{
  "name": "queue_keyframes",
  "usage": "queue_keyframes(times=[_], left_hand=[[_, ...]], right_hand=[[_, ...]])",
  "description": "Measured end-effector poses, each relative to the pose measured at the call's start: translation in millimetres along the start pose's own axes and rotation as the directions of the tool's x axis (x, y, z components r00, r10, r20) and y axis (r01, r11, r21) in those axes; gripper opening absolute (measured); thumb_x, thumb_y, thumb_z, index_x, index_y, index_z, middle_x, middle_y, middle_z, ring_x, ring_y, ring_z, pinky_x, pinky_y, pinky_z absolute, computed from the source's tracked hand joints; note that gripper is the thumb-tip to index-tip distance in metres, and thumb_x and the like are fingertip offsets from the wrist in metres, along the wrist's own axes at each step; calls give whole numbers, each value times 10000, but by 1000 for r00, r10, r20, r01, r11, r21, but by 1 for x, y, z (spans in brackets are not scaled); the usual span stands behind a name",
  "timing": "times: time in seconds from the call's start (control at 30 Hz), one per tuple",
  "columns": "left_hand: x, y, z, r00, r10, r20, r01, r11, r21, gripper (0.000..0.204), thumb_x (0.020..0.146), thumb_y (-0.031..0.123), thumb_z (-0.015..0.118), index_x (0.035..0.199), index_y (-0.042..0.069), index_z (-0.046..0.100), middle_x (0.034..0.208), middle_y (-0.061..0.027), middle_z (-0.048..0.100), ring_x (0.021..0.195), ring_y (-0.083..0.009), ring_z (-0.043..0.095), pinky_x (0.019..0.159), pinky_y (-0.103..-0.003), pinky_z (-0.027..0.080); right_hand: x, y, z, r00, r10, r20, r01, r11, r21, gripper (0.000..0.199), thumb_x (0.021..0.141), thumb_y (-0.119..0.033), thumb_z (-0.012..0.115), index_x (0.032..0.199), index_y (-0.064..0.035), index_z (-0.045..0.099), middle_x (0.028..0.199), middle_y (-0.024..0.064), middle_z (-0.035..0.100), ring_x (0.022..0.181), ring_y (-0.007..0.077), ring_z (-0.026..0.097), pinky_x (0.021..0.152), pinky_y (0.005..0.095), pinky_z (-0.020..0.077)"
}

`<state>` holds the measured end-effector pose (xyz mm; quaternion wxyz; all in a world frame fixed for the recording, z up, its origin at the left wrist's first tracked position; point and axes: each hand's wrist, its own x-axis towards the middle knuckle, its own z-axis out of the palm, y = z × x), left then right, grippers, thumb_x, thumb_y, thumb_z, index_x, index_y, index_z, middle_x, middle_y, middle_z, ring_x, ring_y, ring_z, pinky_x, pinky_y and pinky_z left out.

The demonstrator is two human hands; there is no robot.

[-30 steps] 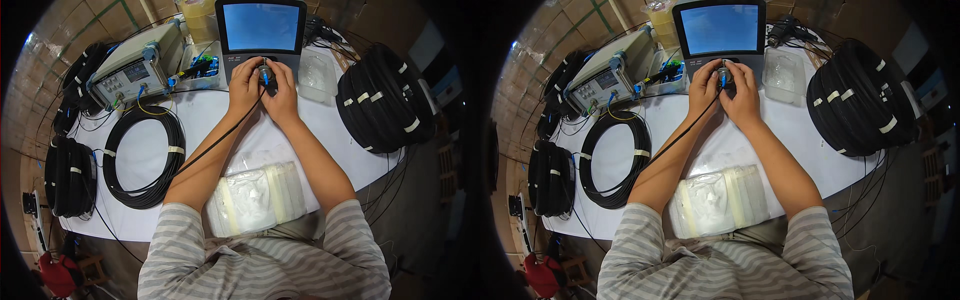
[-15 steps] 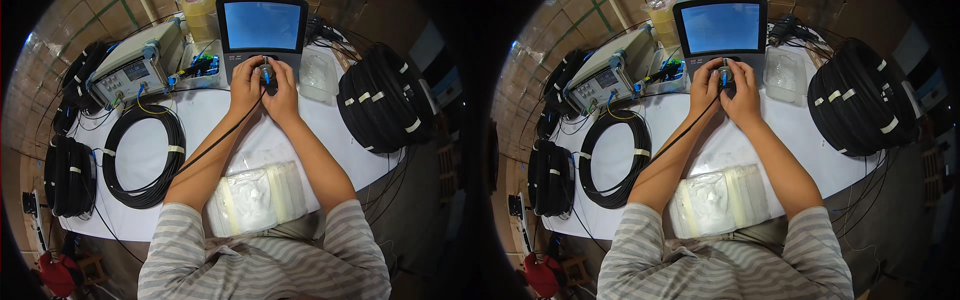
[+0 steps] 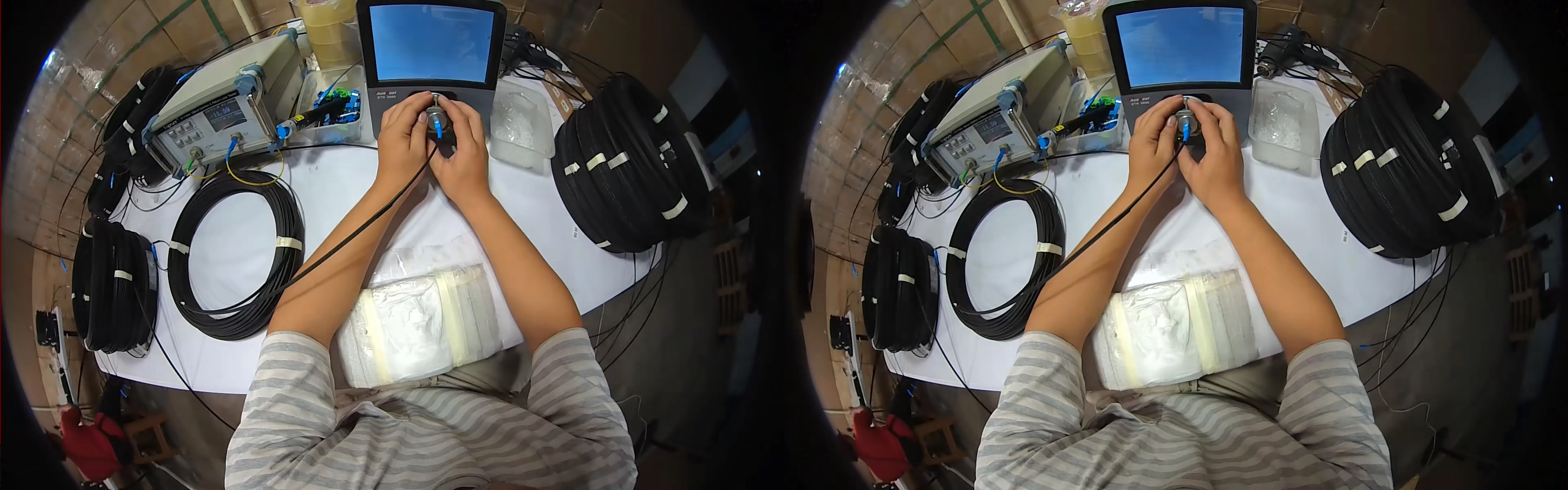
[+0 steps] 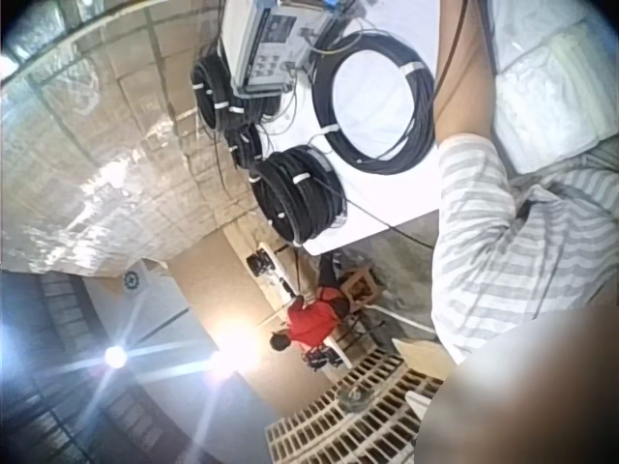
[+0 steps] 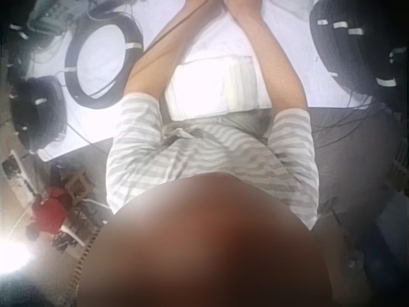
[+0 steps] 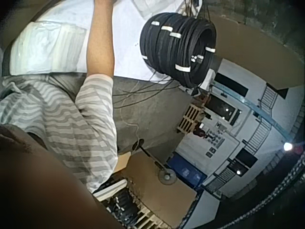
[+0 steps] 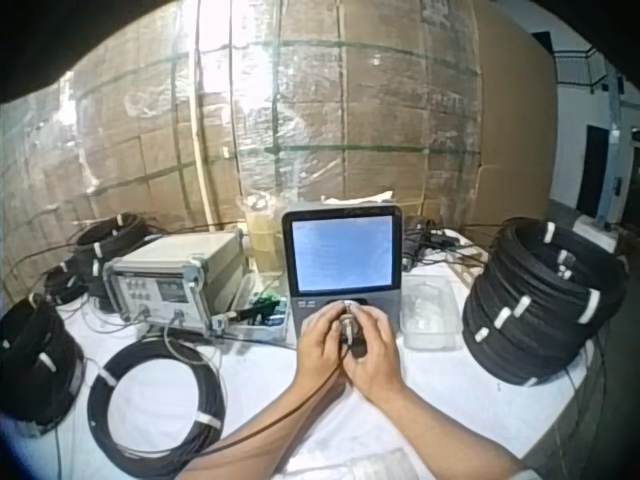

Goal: Inspecting a cable connector using an electronic microscope probe at a workbench.

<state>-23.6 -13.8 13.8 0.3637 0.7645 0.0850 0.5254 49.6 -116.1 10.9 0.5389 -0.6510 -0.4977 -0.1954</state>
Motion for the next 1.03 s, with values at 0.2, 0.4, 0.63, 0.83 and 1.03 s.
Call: queue_keyframes(times=[0.2,0.4,0.63,0.83,1.03], left_hand=[[-2,4,2,987,-161,-22,154,973,-173,287,975,44,542,1234,43,666,1227,-106,685,1177,-317,570,1023,-398,445],[-1,3,-1,998,-60,4,60,998,-26,292,970,38,549,1233,59,674,1229,-97,687,1184,-309,566,1029,-398,441],[-1,3,-1,999,-31,-8,30,999,-22,298,967,35,555,1235,53,685,1238,-103,689,1188,-308,566,1041,-393,431],[-1,-2,-2,1000,25,9,-25,999,29,311,974,47,555,1265,54,666,1262,-121,675,1186,-309,569,1027,-394,443],[-4,-5,1,991,-133,16,134,982,-135,359,998,109,564,1354,85,604,1314,-178,635,1206,-292,564,1058,-396,423]], right_hand=[[0,-3,1,999,39,-13,-39,999,8,679,763,-31,737,1409,-79,533,1343,156,513,1238,368,545,1024,419,485],[1,-1,0,1000,12,27,-11,1000,-19,687,763,-37,739,1415,-78,527,1343,158,510,1250,371,535,1031,424,478],[0,-2,0,1000,13,18,-13,1000,-9,686,761,-27,739,1412,-99,534,1339,152,514,1245,368,538,1024,427,483],[0,-1,1,1000,5,24,-5,1000,-11,692,757,-24,741,1411,-101,529,1355,157,509,1252,378,534,1039,432,474],[-1,1,4,999,41,20,-41,999,-23,765,747,-56,756,1455,-127,476,1389,163,491,1290,391,506,1073,439,449]])
